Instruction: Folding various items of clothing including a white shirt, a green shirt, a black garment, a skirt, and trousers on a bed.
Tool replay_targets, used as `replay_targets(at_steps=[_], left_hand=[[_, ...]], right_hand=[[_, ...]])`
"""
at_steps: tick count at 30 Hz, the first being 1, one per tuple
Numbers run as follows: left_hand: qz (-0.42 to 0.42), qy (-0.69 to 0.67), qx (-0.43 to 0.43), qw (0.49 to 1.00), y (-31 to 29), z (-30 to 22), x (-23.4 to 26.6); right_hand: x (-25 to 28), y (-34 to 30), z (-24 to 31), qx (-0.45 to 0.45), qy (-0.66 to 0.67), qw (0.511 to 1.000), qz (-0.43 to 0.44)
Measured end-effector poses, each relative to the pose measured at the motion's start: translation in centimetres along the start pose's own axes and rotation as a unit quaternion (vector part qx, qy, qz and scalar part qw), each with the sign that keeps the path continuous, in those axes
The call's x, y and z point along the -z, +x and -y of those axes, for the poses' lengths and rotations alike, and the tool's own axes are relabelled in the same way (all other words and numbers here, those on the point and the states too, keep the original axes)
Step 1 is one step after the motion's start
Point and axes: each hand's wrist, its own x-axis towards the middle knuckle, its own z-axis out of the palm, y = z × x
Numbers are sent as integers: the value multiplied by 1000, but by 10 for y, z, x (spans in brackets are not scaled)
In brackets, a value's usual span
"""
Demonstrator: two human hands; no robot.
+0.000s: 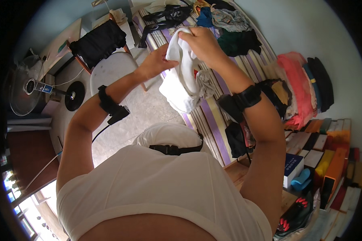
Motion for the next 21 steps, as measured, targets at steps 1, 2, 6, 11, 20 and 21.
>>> replay_targets(at_steps=[1,2,6,11,20,21], left_hand=[[-2,32,30,999,-5,0,-2],[-4,32,30,999,-10,-1,-6],[-88,-26,66,994,-28,-3,-23],[-55,33,98,993,-26,14,-28],[-98,252,53,961,-12,61,44],[-115,323,6,939,-6,65,56]], right_hand=[[0,2,4,-35,51,998,-16],[0,4,10,-34,50,998,-15],[0,4,42,-49,193,980,-21],[26,6,74,-12,256,966,-7],[123,-22,88,-18,216,969,-119],[133,-27,84,-59,222,966,-120]])
